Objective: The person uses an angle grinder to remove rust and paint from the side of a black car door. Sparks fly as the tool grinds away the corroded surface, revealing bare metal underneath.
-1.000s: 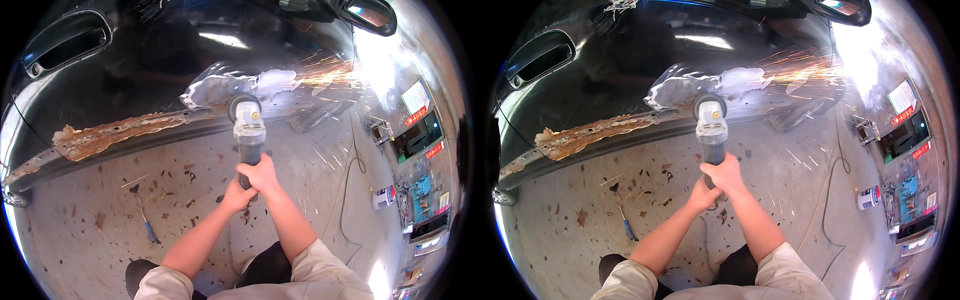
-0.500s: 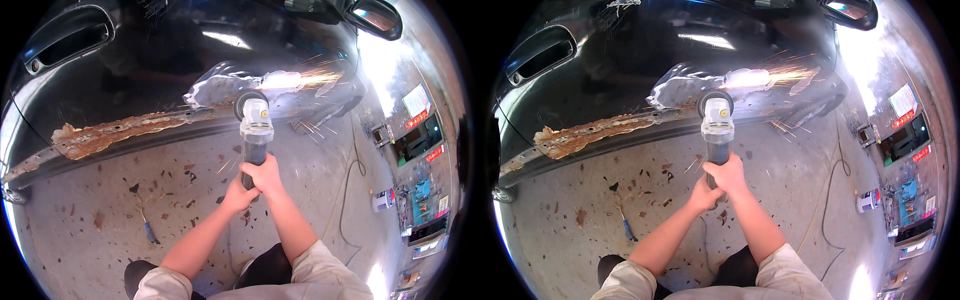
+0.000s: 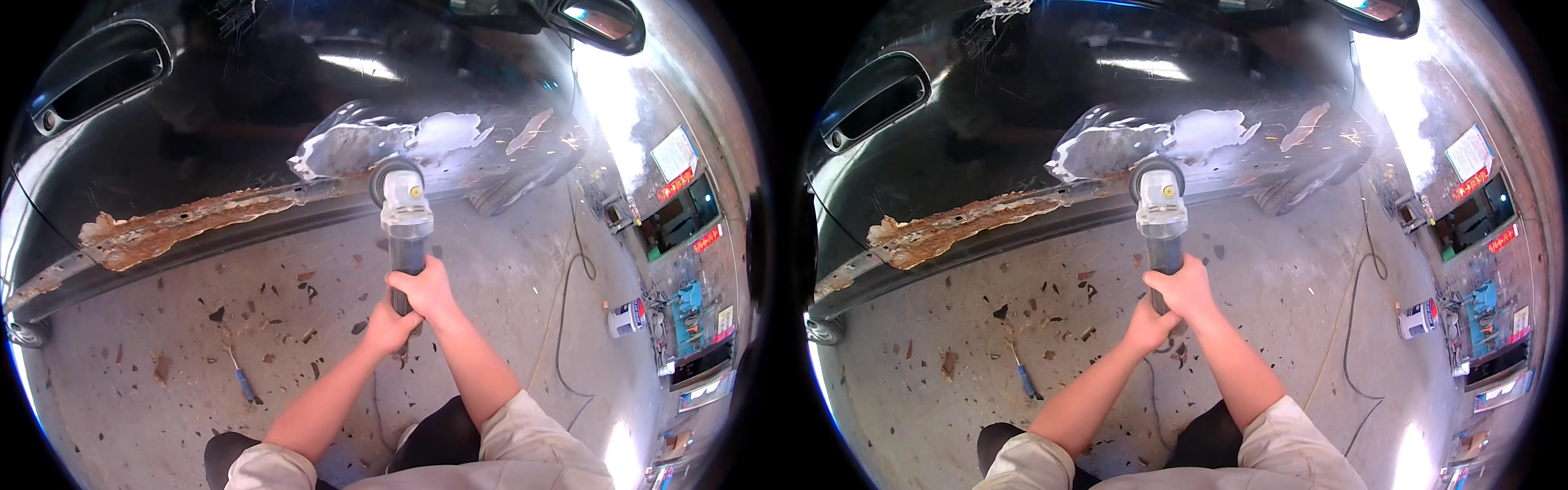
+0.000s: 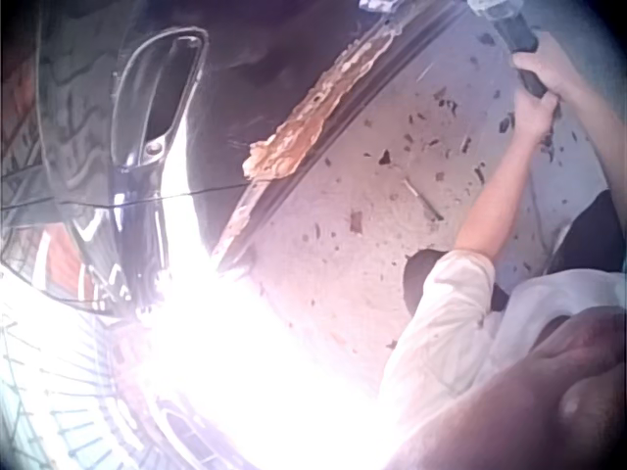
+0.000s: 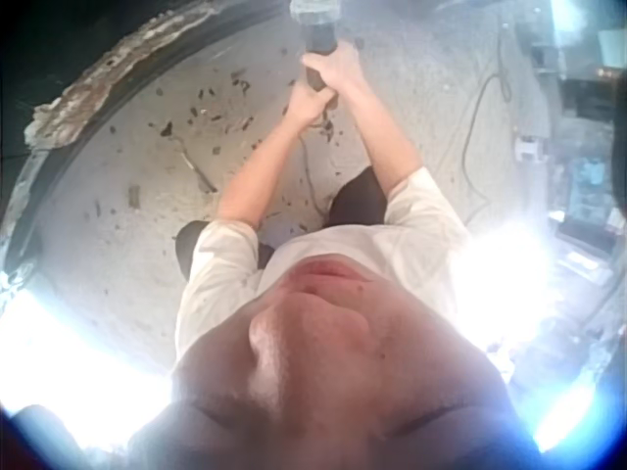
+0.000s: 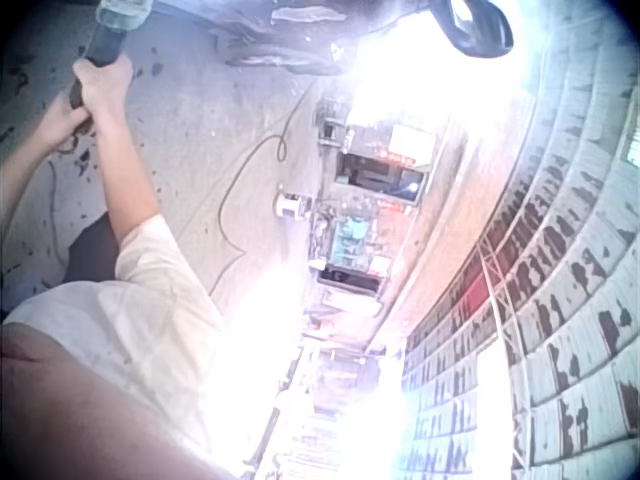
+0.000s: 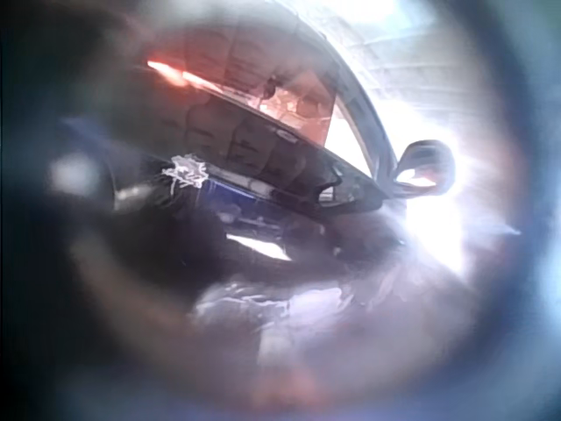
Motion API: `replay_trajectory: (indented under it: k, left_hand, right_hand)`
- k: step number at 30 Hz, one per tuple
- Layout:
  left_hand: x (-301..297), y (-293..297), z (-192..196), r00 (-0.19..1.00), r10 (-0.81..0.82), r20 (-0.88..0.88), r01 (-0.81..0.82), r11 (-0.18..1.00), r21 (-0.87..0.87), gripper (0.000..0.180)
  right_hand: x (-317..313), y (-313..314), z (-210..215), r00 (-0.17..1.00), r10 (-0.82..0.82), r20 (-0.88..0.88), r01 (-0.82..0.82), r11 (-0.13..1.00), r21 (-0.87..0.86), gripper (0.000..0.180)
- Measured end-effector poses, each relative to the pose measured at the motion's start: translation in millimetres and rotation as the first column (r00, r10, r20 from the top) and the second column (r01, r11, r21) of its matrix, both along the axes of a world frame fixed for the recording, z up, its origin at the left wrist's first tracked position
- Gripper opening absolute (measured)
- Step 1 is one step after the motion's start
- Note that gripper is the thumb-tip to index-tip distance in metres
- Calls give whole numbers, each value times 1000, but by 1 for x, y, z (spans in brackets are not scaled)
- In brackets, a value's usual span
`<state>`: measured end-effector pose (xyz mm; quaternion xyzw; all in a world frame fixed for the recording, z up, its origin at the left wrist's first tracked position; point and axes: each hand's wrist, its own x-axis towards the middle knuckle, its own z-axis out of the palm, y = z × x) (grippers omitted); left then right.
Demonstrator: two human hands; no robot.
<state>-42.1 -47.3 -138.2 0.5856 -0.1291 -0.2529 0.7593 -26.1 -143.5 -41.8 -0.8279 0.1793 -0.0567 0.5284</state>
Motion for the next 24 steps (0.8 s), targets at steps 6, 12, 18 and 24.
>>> replay_trajectory:
  k: [6, 12, 18, 24]
  left_hand:
    - [4, -9, -15, 977, 134, 163, -127, 990, -54, 52]
    - [6, -17, 0, 998, 26, 62, -21, 997, -80, 50]
    - [2, -3, 1, 974, 153, 168, -141, 987, -82, 52]
    - [-7, 0, 14, 999, 42, -16, -40, 996, 75, 50]
  right_hand:
    - [4, -2, 7, 997, -31, -77, 23, 994, -108, 44]
    - [3, -23, 1, 1000, -21, -18, 21, 999, -30, 47]
    - [2, -2, 12, 1000, -4, -15, 4, 999, -42, 45]
    - [1, -4, 2, 999, -6, -51, 7, 1000, 25, 37]
